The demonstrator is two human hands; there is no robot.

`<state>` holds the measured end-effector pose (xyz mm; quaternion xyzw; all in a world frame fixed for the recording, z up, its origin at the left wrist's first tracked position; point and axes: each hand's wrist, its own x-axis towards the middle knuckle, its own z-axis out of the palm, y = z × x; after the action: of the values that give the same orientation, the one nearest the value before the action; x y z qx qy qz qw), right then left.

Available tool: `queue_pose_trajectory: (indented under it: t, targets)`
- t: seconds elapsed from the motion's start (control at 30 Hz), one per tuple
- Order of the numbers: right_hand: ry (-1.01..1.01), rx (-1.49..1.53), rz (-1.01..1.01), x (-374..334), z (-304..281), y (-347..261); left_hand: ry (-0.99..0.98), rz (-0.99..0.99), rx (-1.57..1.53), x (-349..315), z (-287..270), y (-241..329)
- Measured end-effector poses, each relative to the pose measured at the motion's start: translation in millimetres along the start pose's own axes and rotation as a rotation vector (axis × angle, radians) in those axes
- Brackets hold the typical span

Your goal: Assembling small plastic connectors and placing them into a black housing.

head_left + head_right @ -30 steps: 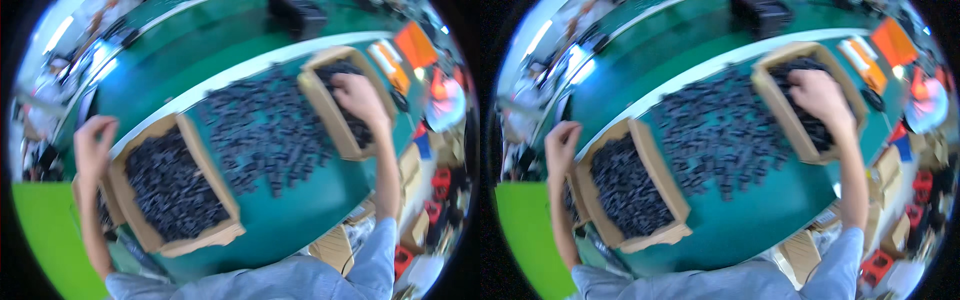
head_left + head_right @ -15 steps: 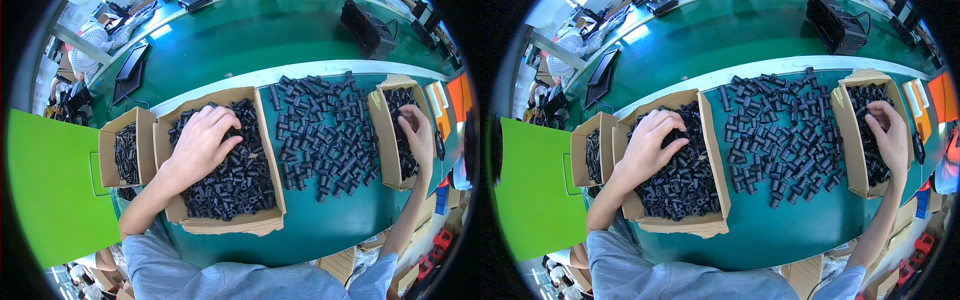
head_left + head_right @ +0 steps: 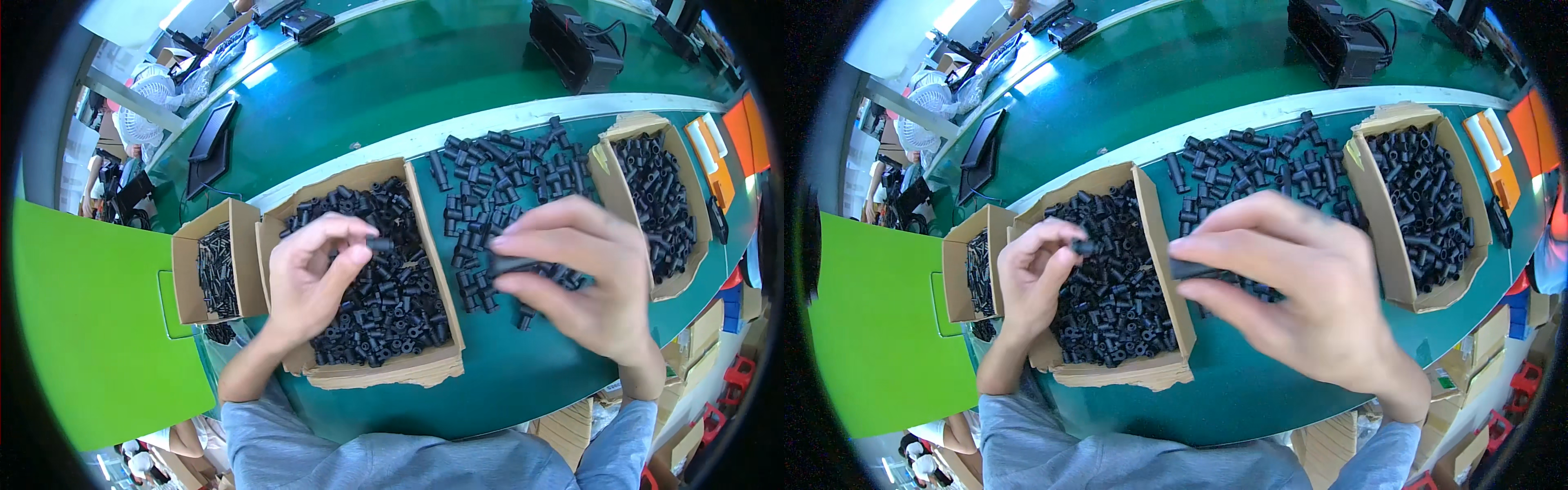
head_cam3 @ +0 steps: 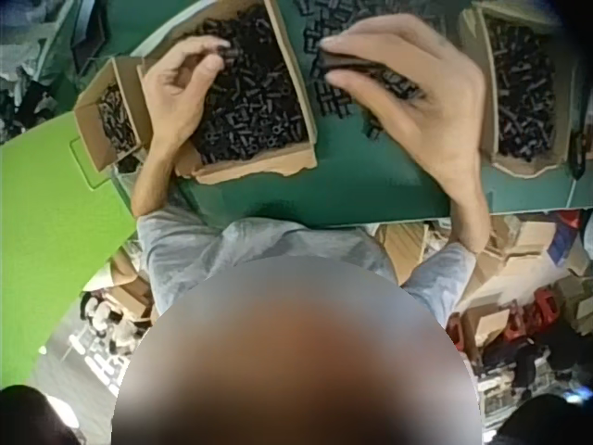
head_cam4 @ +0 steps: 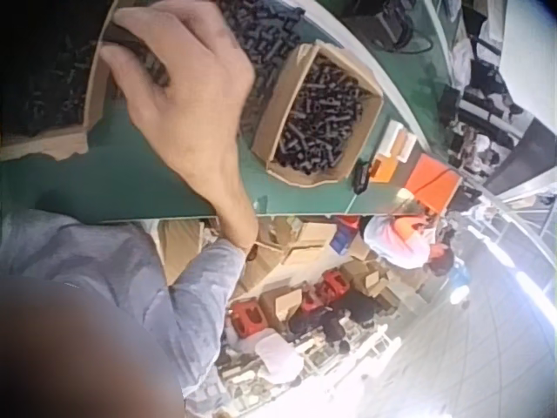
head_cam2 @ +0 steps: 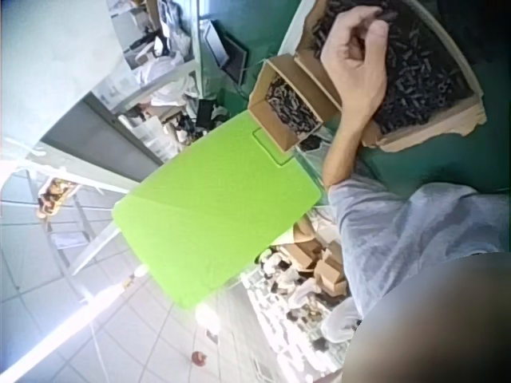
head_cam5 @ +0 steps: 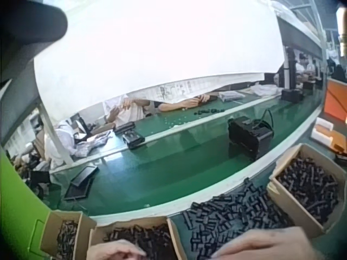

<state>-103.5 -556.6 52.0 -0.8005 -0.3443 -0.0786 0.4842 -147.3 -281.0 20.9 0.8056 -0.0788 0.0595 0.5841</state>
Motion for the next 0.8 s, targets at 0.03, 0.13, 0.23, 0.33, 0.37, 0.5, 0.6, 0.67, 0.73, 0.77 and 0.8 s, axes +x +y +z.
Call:
queue_pose_trajectory:
  t: [0.03,0.13,0.23,0.33,0.37,0.5,0.6,0.67,0.73,0.77,0.8]
  targets:
    - [-0.013,0.043,-0.008,1,11,1,-0.009,-0.062,-0.160,-9,2,5]
    - [-0.008,0.120,-0.137,2,39,1,-0.053,-0.239,-0.499,-25,9,11]
    - [-0.021,0.096,-0.164,4,53,-4,-0.025,-0.315,-0.607,-31,14,10]
    - [-0.077,0.108,-0.156,13,62,-4,0.034,-0.322,-0.742,-29,13,6]
    - [-0.025,0.064,-0.248,17,66,-2,0.009,-0.325,-0.735,-29,9,5]
    - [-0.002,0.034,-0.397,32,76,3,-0.017,-0.374,-0.791,-25,0,-1]
    - [0.043,0.042,-0.434,37,83,4,-0.138,-0.484,-0.935,-23,-2,-5]
    - [0.100,-0.031,-0.507,39,84,5,-0.124,-0.486,-0.957,-23,-1,-6]
    - [0.071,-0.004,-0.477,40,83,6,-0.099,-0.488,-0.964,-23,-2,-6]
    - [0.044,-0.002,-0.466,41,82,7,-0.094,-0.491,-0.977,-23,-3,-7]
    - [0.029,-0.003,-0.460,41,81,7,-0.111,-0.479,-0.951,-23,-4,-7]
